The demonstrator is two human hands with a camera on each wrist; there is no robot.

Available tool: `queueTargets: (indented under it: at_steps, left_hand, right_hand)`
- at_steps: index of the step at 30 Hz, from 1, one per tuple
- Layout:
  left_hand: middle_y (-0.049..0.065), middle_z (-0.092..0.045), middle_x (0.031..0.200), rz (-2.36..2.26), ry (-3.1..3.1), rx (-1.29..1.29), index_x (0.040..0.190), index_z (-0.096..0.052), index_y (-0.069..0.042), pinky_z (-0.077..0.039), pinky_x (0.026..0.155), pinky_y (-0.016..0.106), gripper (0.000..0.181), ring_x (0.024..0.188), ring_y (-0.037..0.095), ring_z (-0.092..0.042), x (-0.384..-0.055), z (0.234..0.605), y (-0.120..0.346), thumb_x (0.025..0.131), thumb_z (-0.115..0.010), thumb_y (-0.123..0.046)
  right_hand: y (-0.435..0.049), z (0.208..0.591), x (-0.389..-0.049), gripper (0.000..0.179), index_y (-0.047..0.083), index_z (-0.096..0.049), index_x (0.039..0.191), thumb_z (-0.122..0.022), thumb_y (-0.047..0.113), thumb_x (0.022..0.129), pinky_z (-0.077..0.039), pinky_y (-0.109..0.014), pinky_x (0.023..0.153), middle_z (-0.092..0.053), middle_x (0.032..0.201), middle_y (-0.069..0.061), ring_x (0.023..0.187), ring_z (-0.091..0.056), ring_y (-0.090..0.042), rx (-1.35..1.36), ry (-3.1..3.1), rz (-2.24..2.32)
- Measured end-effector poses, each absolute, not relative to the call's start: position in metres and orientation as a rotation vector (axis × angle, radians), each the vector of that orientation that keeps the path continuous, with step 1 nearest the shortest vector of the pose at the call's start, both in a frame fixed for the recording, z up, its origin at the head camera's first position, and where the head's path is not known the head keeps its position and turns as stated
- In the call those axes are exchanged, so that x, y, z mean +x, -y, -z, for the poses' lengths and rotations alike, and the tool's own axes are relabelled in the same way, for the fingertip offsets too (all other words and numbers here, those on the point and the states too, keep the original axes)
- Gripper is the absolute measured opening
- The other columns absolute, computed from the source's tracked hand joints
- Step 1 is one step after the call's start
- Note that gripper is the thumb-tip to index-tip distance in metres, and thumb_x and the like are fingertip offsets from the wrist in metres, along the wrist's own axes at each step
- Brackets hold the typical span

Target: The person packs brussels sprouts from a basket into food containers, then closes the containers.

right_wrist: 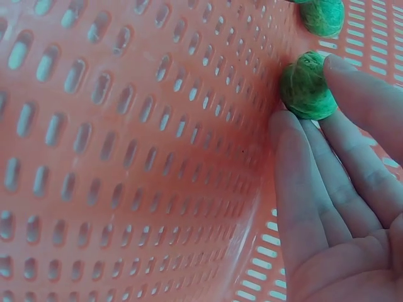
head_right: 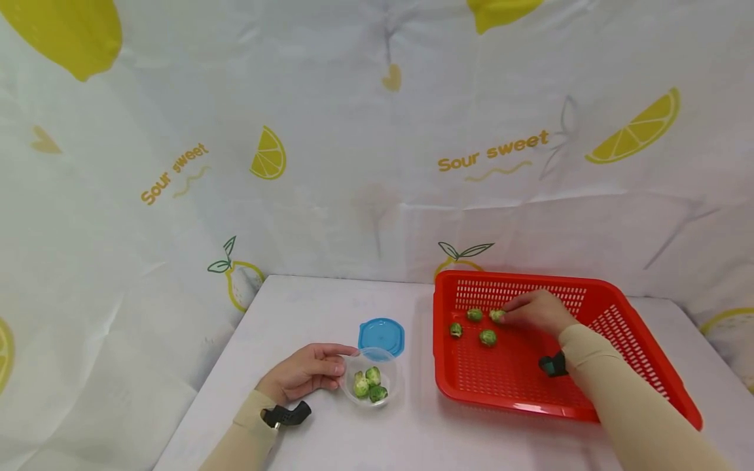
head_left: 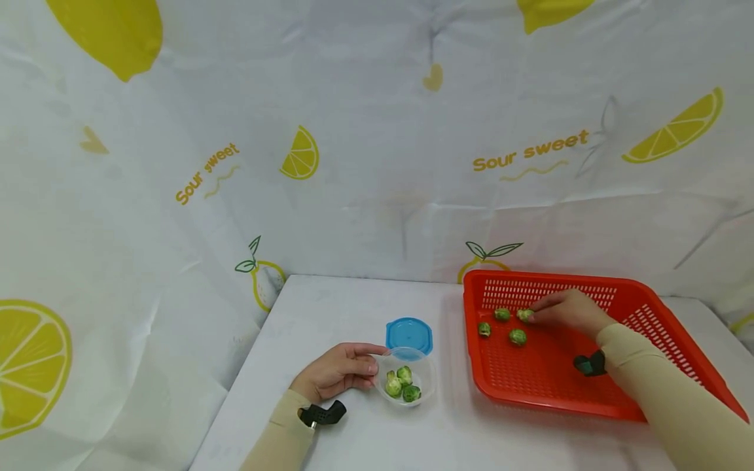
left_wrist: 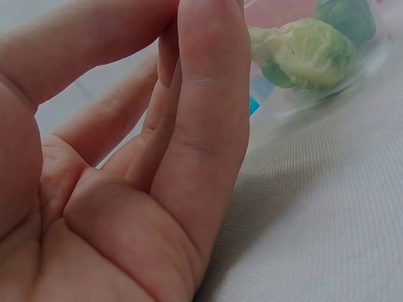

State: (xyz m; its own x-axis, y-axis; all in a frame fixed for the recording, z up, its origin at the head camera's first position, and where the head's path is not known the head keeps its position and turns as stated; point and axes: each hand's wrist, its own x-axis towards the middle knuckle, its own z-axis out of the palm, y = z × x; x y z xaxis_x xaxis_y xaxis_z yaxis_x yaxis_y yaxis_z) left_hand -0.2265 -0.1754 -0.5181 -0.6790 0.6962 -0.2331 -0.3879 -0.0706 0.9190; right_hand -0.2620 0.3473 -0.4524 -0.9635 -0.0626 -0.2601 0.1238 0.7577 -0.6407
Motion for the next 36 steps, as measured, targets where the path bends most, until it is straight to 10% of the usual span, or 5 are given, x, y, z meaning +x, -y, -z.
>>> queueTargets:
  at_steps: [36]
  left_hand:
    - [-0.002, -0.075, 0.093, -1.846, -1.468, 0.321, 0.155, -0.054, 0.002, -0.065, 0.078, 0.021, 0.061, 0.083, 0.005, -0.073, -0.224, 0.518, 0.173, 0.099, -0.074, -0.009]
  right_hand:
    - [-0.338, 0.412, -0.236, 0.054, 0.01, -0.076, 0.136, -0.079, 0.048, 0.097, -0.059, -0.059, 0.099, -0.075, 0.132, -0.015, 0.122, -0.063, -0.037, -0.033, -2.7, 1.001]
